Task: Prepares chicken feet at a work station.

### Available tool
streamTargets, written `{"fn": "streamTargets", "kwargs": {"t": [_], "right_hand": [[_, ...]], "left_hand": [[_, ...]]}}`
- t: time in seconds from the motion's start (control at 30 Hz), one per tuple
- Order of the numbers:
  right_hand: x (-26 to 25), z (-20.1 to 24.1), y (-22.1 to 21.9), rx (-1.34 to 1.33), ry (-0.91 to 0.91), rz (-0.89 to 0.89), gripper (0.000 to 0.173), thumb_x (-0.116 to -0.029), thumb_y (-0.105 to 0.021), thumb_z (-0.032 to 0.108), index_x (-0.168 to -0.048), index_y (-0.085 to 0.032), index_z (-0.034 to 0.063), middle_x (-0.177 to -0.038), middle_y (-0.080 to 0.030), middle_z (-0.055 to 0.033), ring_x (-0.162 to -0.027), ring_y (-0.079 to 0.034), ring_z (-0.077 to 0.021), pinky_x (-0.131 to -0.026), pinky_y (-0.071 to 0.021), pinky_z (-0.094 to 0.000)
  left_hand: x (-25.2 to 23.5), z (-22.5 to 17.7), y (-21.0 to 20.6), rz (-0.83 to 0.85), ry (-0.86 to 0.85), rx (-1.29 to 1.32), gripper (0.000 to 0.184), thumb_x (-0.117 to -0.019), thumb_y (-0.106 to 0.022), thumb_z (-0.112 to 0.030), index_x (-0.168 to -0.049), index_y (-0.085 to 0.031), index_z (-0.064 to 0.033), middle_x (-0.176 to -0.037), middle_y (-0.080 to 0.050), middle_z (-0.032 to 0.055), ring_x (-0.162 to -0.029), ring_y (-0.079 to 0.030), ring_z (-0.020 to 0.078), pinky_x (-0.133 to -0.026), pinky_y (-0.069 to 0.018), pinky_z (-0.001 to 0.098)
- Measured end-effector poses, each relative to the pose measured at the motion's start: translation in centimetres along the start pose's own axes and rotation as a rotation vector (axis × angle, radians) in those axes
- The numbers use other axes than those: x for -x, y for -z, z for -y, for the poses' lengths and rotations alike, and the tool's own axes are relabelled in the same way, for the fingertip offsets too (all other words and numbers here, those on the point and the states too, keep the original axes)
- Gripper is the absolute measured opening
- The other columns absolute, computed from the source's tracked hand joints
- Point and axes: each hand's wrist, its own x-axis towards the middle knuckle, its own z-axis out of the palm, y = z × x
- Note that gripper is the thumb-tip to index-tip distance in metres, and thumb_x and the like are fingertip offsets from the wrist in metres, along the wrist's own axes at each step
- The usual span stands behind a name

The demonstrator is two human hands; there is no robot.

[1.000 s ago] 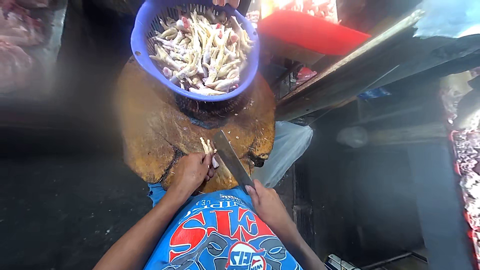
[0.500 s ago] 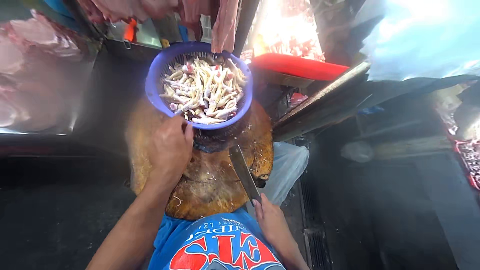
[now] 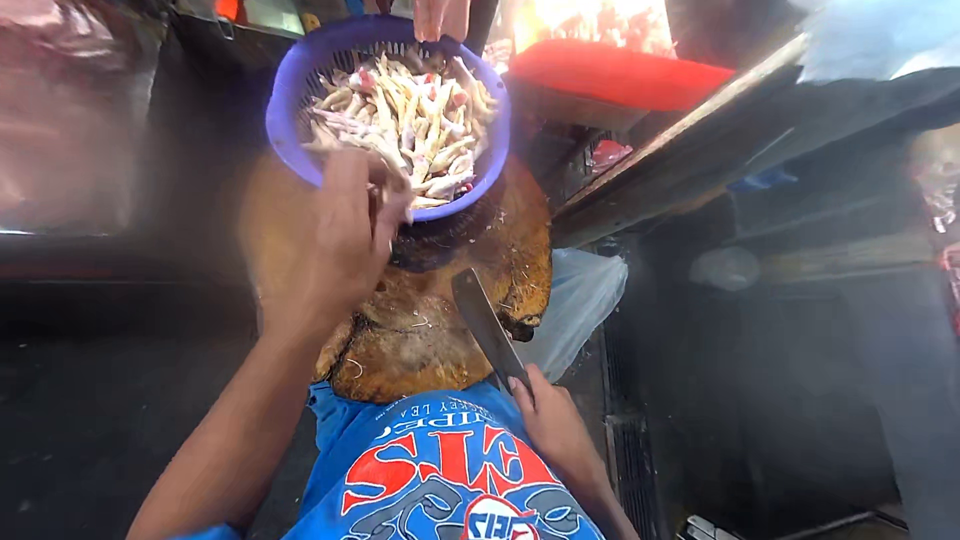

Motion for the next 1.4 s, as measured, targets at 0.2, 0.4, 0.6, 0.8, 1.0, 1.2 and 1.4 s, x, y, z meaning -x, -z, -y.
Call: {"fn": "streamTargets", "kwargs": {"t": [0.2, 0.4, 0.6, 0.8, 1.0, 1.2, 1.4], "right_hand": [[-0.6, 1.6, -1.7, -0.186, 0.374, -0.6, 0.036, -0.1074, -0.048, 0.032, -0.111, -0.066, 0.0013, -0.065, -0.062, 0.0002, -0.054, -0.06, -0.0083, -0.051, -0.0541, -0.0283], [-1.2, 3.0, 0.1, 0.17, 0.062, -0.065, 0.041, -0.1099, -0.038, 0.045, -0.12, -0.062, 0.0128, -0.076, -0.068, -0.0082, -0.071, -0.072, -0.0289, -0.063, -0.0586, -0.0491], [-1.4, 2.7, -0.3, 0.148, 0.222, -0.196, 0.041, -0.109, -0.041, 0.043, -0.107, -0.064, 0.0086, -0.064, -0.061, -0.005, -0.059, -0.067, -0.0238, -0.053, -0.0558, -0.0436], [-1.0, 1.4, -1.1, 0.099, 0.186, -0.265, 0.041, -0.1081, -0.043, 0.04, -0.107, -0.066, 0.0062, -0.062, -0.061, -0.0048, -0.056, -0.066, -0.0227, -0.051, -0.0553, -0.0421], [-0.5, 1.1, -1.1, 0.062, 0.191, -0.279, 0.043, -0.1085, -0.041, 0.044, -0.105, -0.064, 0.0086, -0.061, -0.059, -0.0025, -0.055, -0.063, -0.0201, -0.05, -0.0535, -0.0401], [0.7, 1.2, -0.1, 0.11, 0.145, -0.168, 0.044, -0.1092, -0.037, 0.048, -0.108, -0.063, 0.0121, -0.065, -0.06, -0.0027, -0.059, -0.065, -0.021, -0.054, -0.055, -0.0414], [0.8, 2.1, 0.7, 0.207, 0.078, 0.033, 0.045, -0.1092, -0.034, 0.051, -0.114, -0.061, 0.0152, -0.072, -0.065, -0.005, -0.07, -0.07, -0.0257, -0.062, -0.0571, -0.0465]], "left_hand": [[11.2, 1.9, -10.5, 0.368, 0.16, -0.09, 0.028, -0.1042, -0.058, -0.029, -0.113, -0.071, -0.0062, -0.11, -0.068, 0.0169, -0.094, -0.071, 0.0326, -0.081, -0.0599, 0.0507], [10.0, 1.5, -9.1, 0.545, 0.209, -0.129, 0.021, -0.1042, -0.059, -0.023, -0.114, -0.074, -0.0124, -0.117, -0.066, 0.0129, -0.107, -0.068, 0.0306, -0.091, -0.057, 0.0504], [9.2, 3.8, -8.4, 0.551, -0.053, -0.188, 0.023, -0.1007, -0.059, -0.012, -0.101, -0.078, -0.0247, -0.111, -0.072, -0.0049, -0.111, -0.063, 0.0209, -0.09, -0.0539, 0.0423], [11.9, 2.6, -8.4, 0.453, 0.07, -0.244, 0.03, -0.0996, -0.059, -0.015, -0.124, -0.074, -0.0243, -0.134, -0.062, 0.0077, -0.122, -0.058, 0.0323, -0.097, -0.0509, 0.0515], [11.7, 0.0, -9.5, 0.334, 0.466, -0.102, 0.023, -0.1018, -0.062, -0.027, -0.113, -0.076, -0.0127, -0.105, -0.067, 0.015, -0.096, -0.069, 0.0297, -0.086, -0.0567, 0.0491], [11.7, -0.7, -9.6, 0.365, 0.566, -0.104, 0.027, -0.1035, -0.059, -0.028, -0.108, -0.07, -0.0046, -0.107, -0.068, 0.0156, -0.099, -0.069, 0.0314, -0.089, -0.0554, 0.051], [11.5, -0.5, -9.5, 0.395, 0.565, -0.12, 0.022, -0.1022, -0.061, -0.027, -0.101, -0.071, -0.0069, -0.103, -0.069, 0.0128, -0.099, -0.069, 0.0303, -0.087, -0.0551, 0.0512]]}}
